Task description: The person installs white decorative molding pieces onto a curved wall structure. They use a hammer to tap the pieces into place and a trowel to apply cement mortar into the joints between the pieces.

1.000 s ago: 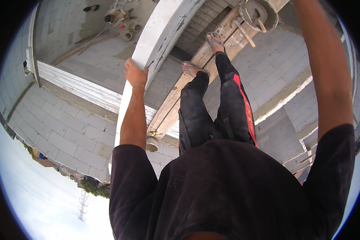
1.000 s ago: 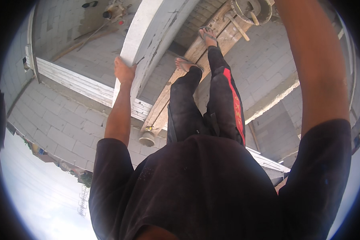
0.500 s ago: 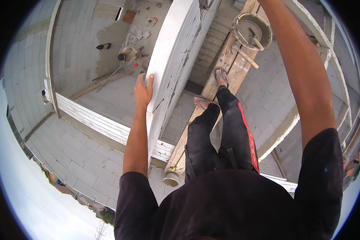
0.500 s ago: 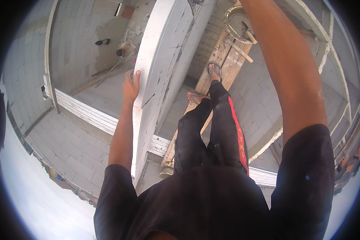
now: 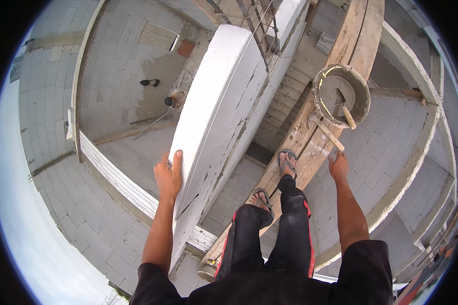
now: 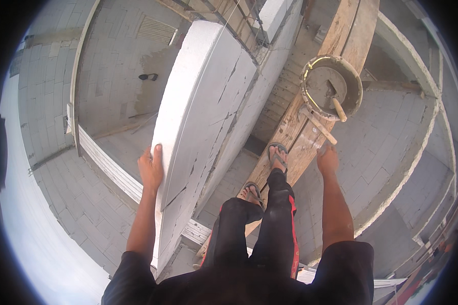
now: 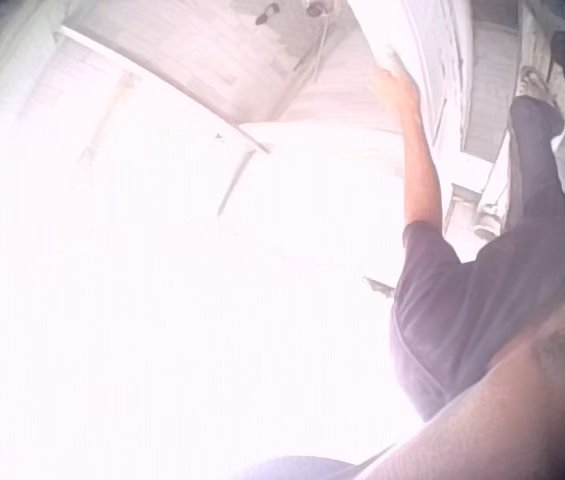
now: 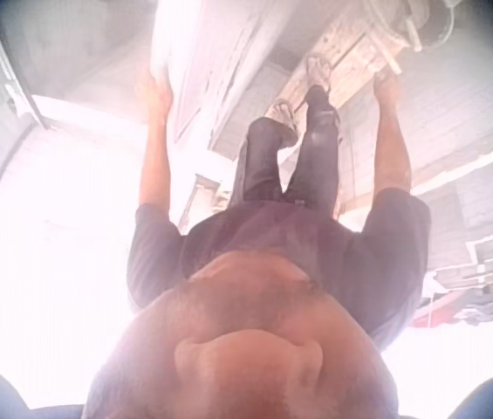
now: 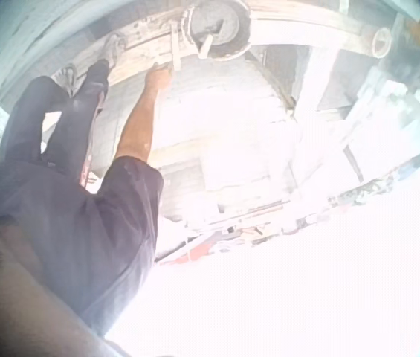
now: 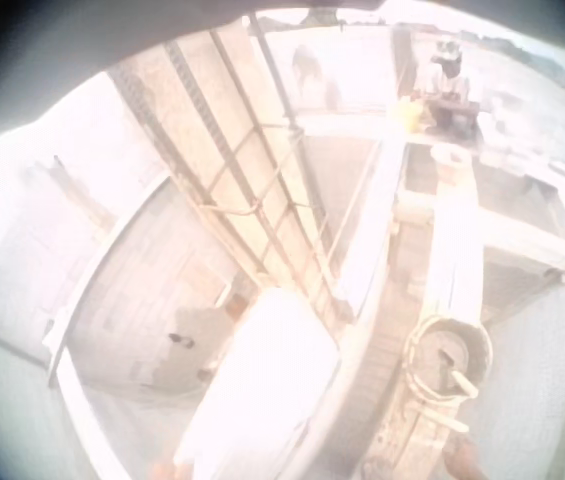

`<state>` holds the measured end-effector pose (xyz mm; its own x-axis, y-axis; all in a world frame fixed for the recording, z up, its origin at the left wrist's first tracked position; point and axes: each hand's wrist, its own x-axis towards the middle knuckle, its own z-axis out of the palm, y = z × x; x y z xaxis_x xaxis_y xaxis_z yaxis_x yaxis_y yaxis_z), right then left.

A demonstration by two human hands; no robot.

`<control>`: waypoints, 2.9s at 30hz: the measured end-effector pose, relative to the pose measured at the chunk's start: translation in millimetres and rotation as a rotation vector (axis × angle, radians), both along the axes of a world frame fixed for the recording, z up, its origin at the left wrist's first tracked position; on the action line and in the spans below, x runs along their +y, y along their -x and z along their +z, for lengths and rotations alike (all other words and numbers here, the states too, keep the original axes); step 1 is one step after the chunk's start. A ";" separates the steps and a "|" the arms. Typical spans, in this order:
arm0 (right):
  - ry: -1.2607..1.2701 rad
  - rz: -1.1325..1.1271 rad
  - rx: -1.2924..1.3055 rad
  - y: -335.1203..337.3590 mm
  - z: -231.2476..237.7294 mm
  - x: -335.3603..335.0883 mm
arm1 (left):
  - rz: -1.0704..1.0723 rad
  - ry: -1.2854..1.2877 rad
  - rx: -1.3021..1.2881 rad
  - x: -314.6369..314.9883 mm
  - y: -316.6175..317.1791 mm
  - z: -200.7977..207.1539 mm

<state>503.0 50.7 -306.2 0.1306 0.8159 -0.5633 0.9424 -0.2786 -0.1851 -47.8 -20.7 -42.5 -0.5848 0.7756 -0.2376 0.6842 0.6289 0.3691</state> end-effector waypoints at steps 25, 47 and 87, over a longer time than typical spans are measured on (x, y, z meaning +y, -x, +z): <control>-0.180 0.106 0.483 -46.4 -149.8 -14.2 | 0.001 0.205 -0.152 -140.8 58.7 32.8; -0.278 1.191 0.912 323.0 322.8 -63.9 | 0.024 -0.190 -0.205 -230.6 60.8 -8.9; -0.255 1.441 0.614 330.7 311.7 -95.5 | -0.100 -0.204 -0.203 -240.7 63.7 -4.8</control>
